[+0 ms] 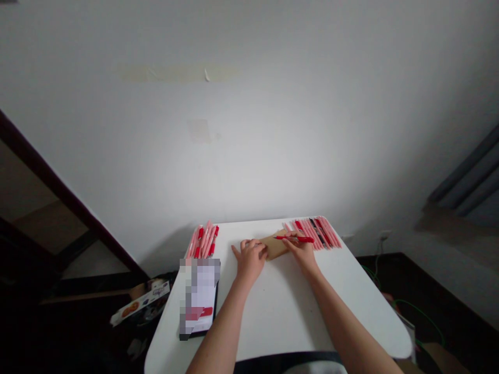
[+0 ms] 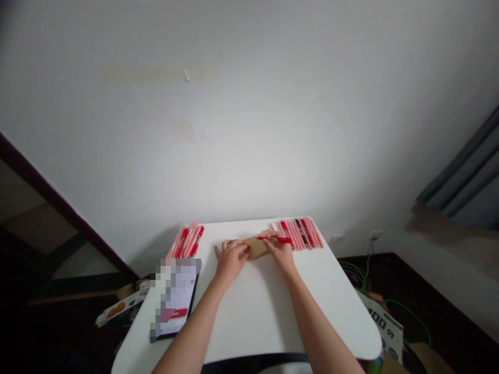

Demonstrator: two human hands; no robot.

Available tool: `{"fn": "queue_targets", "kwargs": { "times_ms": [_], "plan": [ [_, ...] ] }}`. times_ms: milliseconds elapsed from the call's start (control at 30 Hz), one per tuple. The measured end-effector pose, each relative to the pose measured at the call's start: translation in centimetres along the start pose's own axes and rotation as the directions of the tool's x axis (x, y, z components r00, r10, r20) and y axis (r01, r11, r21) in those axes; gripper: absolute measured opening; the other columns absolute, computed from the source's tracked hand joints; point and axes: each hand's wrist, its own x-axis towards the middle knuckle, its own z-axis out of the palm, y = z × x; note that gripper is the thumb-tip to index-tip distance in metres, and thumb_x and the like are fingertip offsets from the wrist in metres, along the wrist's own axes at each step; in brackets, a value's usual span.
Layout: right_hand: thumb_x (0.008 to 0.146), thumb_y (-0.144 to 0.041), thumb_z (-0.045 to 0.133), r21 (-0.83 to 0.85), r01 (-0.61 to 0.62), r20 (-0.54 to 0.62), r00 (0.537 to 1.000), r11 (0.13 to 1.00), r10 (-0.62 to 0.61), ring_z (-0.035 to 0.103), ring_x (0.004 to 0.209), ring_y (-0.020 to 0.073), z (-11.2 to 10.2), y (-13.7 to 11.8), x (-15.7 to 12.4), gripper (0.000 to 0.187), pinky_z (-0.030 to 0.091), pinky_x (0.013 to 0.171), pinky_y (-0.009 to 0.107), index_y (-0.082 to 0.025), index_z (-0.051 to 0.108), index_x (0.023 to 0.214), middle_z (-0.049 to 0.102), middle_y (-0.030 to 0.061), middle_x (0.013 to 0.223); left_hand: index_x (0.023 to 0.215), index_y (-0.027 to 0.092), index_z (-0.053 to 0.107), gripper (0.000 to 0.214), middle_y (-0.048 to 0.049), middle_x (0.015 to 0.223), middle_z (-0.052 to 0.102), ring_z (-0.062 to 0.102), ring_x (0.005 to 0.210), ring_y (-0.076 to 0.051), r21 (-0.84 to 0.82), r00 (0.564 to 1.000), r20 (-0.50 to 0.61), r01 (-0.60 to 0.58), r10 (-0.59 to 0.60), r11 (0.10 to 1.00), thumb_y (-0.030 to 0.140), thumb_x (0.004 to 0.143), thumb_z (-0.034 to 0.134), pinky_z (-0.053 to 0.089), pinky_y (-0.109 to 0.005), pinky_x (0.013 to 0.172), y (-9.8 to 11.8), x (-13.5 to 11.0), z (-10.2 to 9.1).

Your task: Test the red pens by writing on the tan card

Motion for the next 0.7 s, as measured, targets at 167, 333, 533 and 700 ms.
{"fn": "queue_targets", "kwargs": {
  "times_ms": [167,333,533,700],
  "plan": [
    [0.079,-0.046,0.064,-0.206,0.114,0.071,0.992,0.972,-0.102,0.061,0.081,0.0182,-0.3,0.1,-0.2,0.027,0.048,0.078,0.033,-0.021,0.063,0.087,0.067,0.0037,0.086,0.1,0.039,0.068,0.021,0.001,0.122,0.062,0.041,0.121,-0.027,-0.012,0.999,0.05,0.004,-0.003,1.0,0.035,0.08,0.063,0.012,-0.073,0.106,0.4,-0.1,-0.3],
    [0.081,-0.043,0.061,-0.374,0.226,0.15,0.972,0.899,-0.182,0.059,0.097,0.0226,-0.4,-0.4,-0.4,0.024,0.044,0.089,0.038,-0.025,0.071,0.094,0.069,0.0056,0.097,0.105,0.036,0.068,0.029,-0.0009,0.125,0.062,0.039,0.128,-0.029,-0.057,0.997,0.074,0.038,-0.034,0.998,0.032,0.076,0.068,0.009,-0.073,0.107,0.2,0.1,-0.7],
    [0.078,-0.038,0.062,-0.434,0.219,0.14,0.975,0.874,-0.174,0.06,0.089,0.0223,0.0,-0.2,-0.4,0.02,0.046,0.083,0.037,-0.023,0.071,0.087,0.07,0.0061,0.089,0.108,0.036,0.066,0.036,-0.0007,0.126,0.063,0.038,0.131,-0.03,-0.069,0.991,0.131,0.033,-0.023,0.997,0.034,0.073,0.071,0.008,-0.075,0.106,-0.4,0.3,-1.1],
    [0.079,-0.037,0.06,-0.497,0.145,0.118,0.988,0.856,-0.099,0.063,0.082,0.0215,0.6,0.4,0.0,0.02,0.047,0.079,0.035,-0.019,0.07,0.081,0.071,0.007,0.086,0.104,0.037,0.068,0.034,0.0008,0.125,0.064,0.039,0.131,-0.031,-0.08,0.992,0.129,0.027,-0.016,0.996,0.037,0.07,0.073,0.007,-0.076,0.105,-0.4,0.2,-1.2]
  ]
}}
